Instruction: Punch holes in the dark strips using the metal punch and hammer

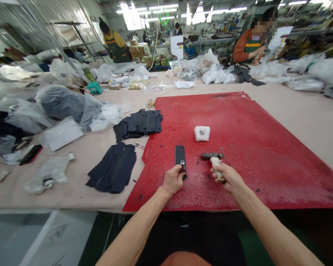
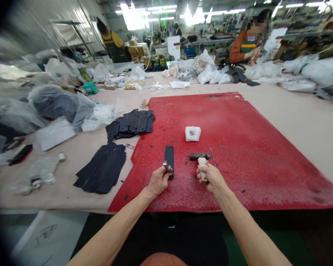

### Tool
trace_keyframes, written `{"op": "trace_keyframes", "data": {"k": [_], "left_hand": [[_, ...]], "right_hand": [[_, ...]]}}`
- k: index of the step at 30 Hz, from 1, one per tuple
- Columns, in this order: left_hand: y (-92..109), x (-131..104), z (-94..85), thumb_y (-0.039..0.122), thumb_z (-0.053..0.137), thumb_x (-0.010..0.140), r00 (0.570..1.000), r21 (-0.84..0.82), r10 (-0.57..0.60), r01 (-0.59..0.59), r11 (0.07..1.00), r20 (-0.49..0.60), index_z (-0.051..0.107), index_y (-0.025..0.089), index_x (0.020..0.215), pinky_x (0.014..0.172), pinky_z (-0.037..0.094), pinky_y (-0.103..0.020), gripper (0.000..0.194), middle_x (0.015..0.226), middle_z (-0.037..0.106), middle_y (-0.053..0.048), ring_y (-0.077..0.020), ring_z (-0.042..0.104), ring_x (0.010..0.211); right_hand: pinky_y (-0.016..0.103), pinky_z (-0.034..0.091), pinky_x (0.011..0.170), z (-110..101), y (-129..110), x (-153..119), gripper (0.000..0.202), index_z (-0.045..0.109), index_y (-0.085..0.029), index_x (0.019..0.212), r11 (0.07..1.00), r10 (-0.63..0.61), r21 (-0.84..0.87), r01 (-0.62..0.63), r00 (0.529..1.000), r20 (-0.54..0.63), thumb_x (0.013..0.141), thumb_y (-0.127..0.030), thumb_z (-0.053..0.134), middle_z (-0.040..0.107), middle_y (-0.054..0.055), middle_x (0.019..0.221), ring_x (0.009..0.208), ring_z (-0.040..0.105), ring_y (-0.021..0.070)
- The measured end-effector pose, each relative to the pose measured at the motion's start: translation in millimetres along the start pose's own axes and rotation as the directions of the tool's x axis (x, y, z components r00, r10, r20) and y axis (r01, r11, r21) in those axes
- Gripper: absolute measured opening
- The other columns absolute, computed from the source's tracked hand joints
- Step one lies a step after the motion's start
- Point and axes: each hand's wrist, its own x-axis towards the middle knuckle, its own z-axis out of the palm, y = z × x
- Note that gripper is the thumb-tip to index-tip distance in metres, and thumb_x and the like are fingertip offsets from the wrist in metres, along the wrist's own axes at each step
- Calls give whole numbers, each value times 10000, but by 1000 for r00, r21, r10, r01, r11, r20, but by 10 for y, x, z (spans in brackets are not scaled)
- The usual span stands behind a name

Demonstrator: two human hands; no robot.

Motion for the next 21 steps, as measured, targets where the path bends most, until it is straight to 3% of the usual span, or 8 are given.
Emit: {"op": "trace_keyframes", "data": {"k": [4,7,9,11,14,16,18,21], "left_hand": [[39,12,-1,105,538,809,1000,63,28,-29,998,13,592,205,822,688,481,-253,115,753,646,-19,-165,631,714],[28,15,10,109,541,809,1000,67,29,-29,997,12,578,203,815,681,469,-252,101,754,642,-20,-165,623,709],[12,14,13,106,541,812,1000,26,20,-20,999,17,574,203,818,688,470,-246,103,774,651,-20,-157,624,713],[2,12,12,101,533,818,1000,-1,12,-12,1000,26,569,205,811,691,470,-240,110,779,653,-16,-149,623,712],[4,9,3,104,522,826,1000,12,11,-11,1000,25,558,206,796,679,462,-237,112,752,639,-10,-146,613,696],[10,9,-2,105,524,825,1000,21,10,-11,1000,21,558,206,800,677,459,-238,109,754,638,-9,-147,610,695],[13,11,-5,104,532,820,1000,13,3,-3,1000,21,558,206,802,680,459,-238,107,762,643,-10,-147,615,703],[12,19,-7,105,540,818,1000,-9,-6,6,1000,22,561,203,805,693,464,-235,101,775,652,-13,-146,627,718]], "right_hand": [[173,351,361,37,-400,-528,541,507,-196,1249,958,-281,-36,283,959,40,744,-336,643,558,-50,646,430,473,86],[201,461,437,93,-774,-974,685,353,-274,1465,732,-638,-309,608,770,5,833,-354,605,631,-41,730,468,510,90],[232,539,557,148,-904,-1148,697,289,-264,1503,521,-790,-484,703,612,39,869,-330,570,695,10,896,557,587,105],[256,569,669,199,-898,-1186,657,283,-228,1509,325,-837,-589,740,515,185,900,-298,523,704,61,1030,673,657,129],[290,582,704,221,-805,-1116,570,350,-193,1482,105,-718,-657,746,514,469,923,-237,452,719,86,991,739,701,172],[325,592,730,197,-831,-1125,551,368,-206,1474,36,-648,-667,744,526,551,926,-209,428,719,92,1010,800,712,200],[351,593,793,171,-934,-1222,564,329,-229,1493,37,-702,-659,751,489,518,937,-221,430,687,100,1142,915,704,219],[363,576,876,186,-1042,-1390,689,134,-228,1546,101,-860,-677,729,406,309,946,-273,469,607,114,1296,1058,661,237]]}}
